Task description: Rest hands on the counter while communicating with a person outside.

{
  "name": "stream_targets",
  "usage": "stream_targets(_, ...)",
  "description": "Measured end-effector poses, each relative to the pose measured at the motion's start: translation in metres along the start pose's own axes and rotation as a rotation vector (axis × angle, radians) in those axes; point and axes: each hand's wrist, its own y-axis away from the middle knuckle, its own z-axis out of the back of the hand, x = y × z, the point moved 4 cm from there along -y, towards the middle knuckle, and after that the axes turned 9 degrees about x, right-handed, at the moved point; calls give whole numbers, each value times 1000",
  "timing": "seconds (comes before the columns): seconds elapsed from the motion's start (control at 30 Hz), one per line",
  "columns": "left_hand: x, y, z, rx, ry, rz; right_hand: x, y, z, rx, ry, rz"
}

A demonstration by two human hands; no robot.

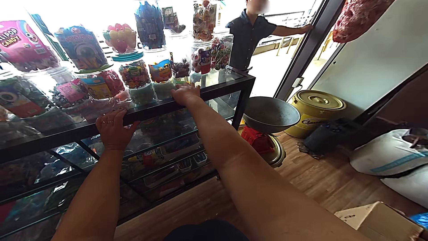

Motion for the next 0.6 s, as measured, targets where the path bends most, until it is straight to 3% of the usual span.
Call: stream_targets(0.6,-2,0,3,12,-24,-27,0,1,1,4,-1,-3)
